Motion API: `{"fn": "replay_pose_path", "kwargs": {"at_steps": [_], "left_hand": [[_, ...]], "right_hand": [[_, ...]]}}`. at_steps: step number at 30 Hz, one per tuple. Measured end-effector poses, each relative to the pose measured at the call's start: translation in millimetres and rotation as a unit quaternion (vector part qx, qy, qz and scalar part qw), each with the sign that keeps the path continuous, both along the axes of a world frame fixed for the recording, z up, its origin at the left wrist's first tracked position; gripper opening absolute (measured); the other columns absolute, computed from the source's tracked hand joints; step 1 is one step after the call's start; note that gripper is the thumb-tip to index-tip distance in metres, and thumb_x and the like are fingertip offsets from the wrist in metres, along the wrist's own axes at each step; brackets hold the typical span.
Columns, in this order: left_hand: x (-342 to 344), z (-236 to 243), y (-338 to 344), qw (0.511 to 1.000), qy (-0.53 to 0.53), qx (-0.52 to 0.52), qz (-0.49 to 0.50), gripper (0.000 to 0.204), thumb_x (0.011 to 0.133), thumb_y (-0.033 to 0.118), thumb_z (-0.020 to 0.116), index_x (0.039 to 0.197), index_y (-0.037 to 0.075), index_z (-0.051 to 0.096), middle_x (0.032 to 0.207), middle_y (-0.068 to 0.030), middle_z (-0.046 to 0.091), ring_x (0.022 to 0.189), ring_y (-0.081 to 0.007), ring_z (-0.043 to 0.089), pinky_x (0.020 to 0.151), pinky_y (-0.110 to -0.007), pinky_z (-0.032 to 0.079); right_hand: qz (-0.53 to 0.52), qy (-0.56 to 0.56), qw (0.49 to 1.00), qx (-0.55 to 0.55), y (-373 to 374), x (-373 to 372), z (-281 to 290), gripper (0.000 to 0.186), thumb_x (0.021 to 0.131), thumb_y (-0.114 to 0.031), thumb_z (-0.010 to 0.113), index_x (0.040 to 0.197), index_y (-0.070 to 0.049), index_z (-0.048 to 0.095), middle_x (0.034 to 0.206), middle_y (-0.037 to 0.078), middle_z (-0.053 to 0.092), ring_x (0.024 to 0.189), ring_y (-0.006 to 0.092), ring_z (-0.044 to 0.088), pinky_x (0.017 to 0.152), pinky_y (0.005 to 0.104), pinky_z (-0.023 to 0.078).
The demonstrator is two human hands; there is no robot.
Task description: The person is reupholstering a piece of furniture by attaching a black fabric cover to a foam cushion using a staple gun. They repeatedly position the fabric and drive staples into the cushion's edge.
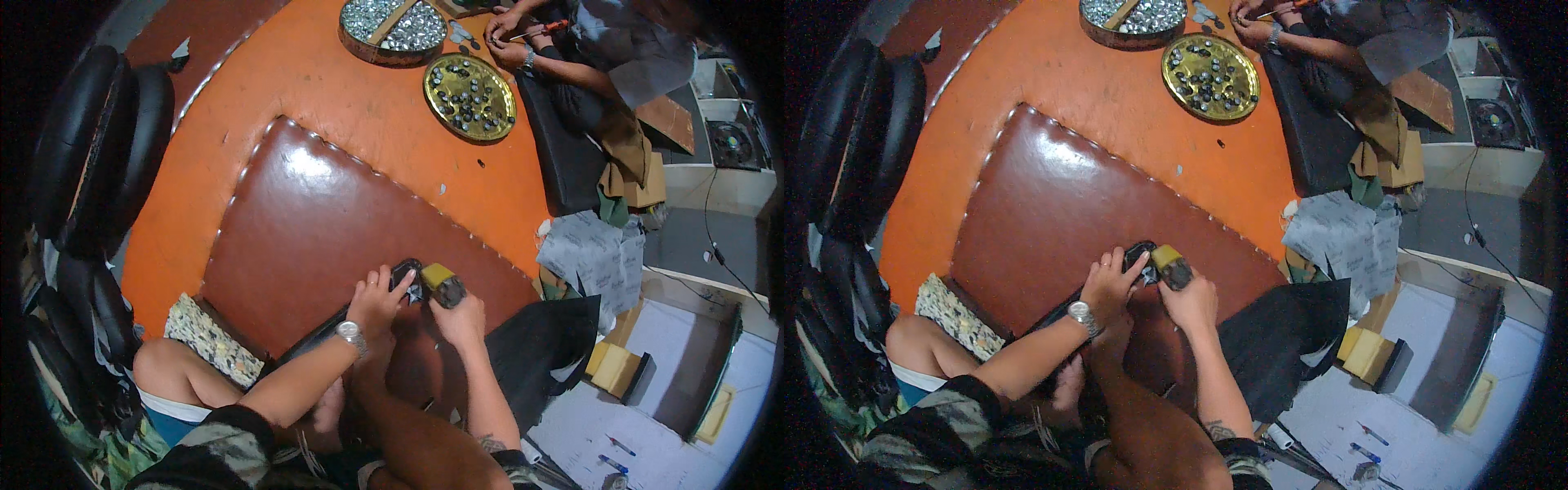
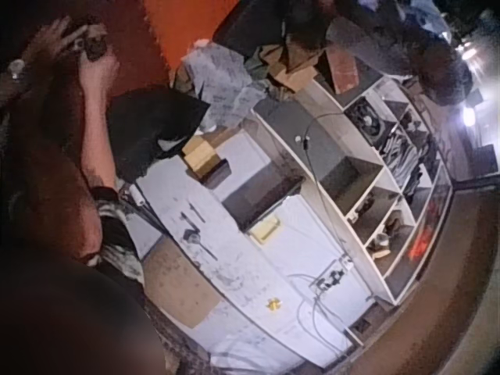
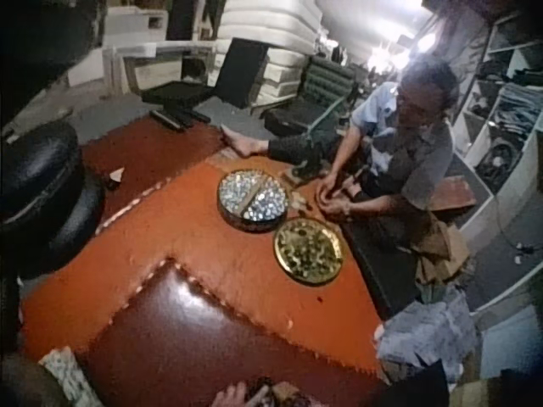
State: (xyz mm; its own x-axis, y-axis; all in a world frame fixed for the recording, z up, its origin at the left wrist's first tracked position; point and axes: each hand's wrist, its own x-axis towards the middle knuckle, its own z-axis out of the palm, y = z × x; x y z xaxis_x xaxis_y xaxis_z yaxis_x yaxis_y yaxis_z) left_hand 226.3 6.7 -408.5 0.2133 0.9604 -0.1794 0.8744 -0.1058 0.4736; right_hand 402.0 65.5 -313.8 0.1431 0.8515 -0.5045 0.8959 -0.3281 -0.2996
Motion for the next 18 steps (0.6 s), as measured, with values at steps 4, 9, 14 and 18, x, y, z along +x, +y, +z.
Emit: {"fn": "replay_pose_path", "kwargs": {"at_steps": [4, 9, 14, 18], "left_hand": [[-38, 15, -25, 0.979, -0.145, -0.064, 0.131, 0.077, 0.091, 0.026, 0.078, 0.159, 0.011, 0.046, 0.131, -0.0215, 0.058, 0.114, -0.0402, 0.059, 0.099, -0.051, 0.051], [-36, 15, -42, 0.962, -0.159, -0.067, 0.213, 0.054, 0.094, 0.02, 0.072, 0.141, -0.004, 0.062, 0.114, -0.021, 0.061, 0.11, -0.0415, 0.058, 0.096, -0.05, 0.05], [-7, -3, -5, 0.966, -0.156, -0.02, 0.205, 0.042, 0.098, 0.02, 0.066, 0.131, -0.005, 0.068, 0.112, -0.0235, 0.064, 0.106, -0.043, 0.061, 0.094, -0.052, 0.051], [-17, 1, 5, 0.967, -0.158, -0.066, 0.19, 0.039, 0.097, 0.021, 0.066, 0.128, -0.002, 0.071, 0.111, -0.0212, 0.067, 0.109, -0.0408, 0.064, 0.097, -0.05, 0.052]], "right_hand": [[-0.059, -0.097, 0.99, 0.081, -24, 47, -7, 0.049, 0.084, -0.029, 0.082, 0.126, -0.007, 0.072, 0.107, 0.027, 0.074, 0.103, 0.0476, 0.071, 0.093, 0.0549, 0.056], [0.026, -0.187, 0.962, 0.197, -68, 63, -18, 0.045, 0.088, -0.022, 0.078, 0.129, -0.007, 0.069, 0.116, 0.025, 0.072, 0.11, 0.0452, 0.068, 0.097, 0.0531, 0.054], [0.241, 0.079, 0.942, 0.219, -56, 1, -47, 0.036, 0.088, -0.012, 0.072, 0.123, -0.004, 0.071, 0.127, 0.014, 0.07, 0.12, 0.0373, 0.065, 0.102, 0.0489, 0.051], [0.372, 0.053, 0.892, 0.252, -21, -24, -52, 0.036, 0.087, -0.014, 0.07, 0.121, -0.004, 0.073, 0.126, 0.014, 0.069, 0.126, 0.0358, 0.06, 0.108, 0.0514, 0.046]]}}
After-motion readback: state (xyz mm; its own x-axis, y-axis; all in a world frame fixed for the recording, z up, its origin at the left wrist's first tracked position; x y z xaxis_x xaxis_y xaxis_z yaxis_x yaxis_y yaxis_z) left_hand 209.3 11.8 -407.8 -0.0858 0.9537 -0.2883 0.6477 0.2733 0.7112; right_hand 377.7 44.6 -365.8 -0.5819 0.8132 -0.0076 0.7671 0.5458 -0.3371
